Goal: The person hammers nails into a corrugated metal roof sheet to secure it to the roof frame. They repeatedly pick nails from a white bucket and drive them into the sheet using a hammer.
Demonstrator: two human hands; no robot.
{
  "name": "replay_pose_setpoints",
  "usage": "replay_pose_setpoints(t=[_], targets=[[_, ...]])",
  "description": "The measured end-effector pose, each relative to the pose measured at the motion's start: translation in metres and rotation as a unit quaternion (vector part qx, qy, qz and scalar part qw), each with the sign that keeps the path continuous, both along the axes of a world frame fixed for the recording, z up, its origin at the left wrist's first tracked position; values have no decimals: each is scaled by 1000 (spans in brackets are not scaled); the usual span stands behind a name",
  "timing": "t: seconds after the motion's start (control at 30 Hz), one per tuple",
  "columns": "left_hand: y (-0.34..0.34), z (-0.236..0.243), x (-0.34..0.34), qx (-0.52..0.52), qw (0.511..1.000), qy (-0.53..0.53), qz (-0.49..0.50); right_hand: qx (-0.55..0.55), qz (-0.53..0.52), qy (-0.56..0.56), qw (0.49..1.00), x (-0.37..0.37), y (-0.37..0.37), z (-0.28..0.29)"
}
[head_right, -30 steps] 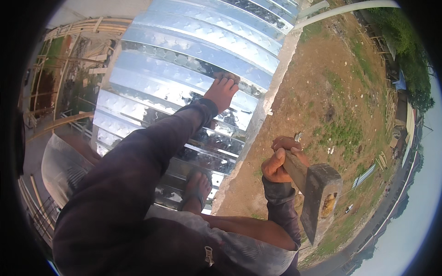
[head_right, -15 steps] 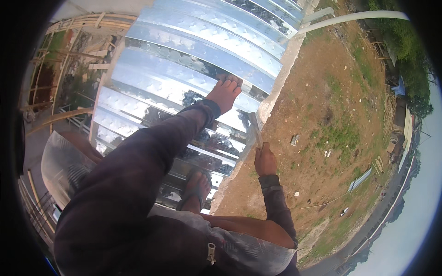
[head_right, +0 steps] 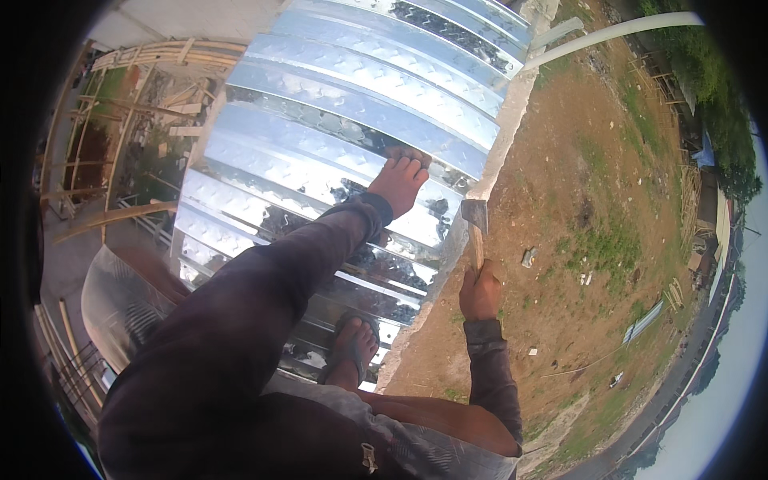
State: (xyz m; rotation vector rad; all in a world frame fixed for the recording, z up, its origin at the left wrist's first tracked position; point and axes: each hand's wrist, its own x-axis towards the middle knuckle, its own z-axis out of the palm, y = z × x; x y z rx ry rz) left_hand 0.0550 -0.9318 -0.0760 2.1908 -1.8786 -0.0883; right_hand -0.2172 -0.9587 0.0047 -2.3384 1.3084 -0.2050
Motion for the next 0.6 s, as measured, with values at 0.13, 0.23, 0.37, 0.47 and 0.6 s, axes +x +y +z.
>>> replay_pose_setpoints(t=[0.13, 0.23, 0.37, 0.47, 0.6], targets=[[20, -6, -8, -43, 999, 7, 3, 6, -17, -295, 955, 44, 18, 105], [17, 11, -9, 33, 999, 32, -1, -42, 44, -474, 879, 37, 23, 75], [11, -3, -14, -8, 1000, 6, -5, 76, 4, 83, 994, -33, 19, -26], [18, -5, -18, 4, 1000, 26, -10, 8, -6, -43, 999, 6, 12, 36], [16, 3, -9, 20, 1000, 18, -3, 9, 13, -361, 932, 25, 19, 71]])
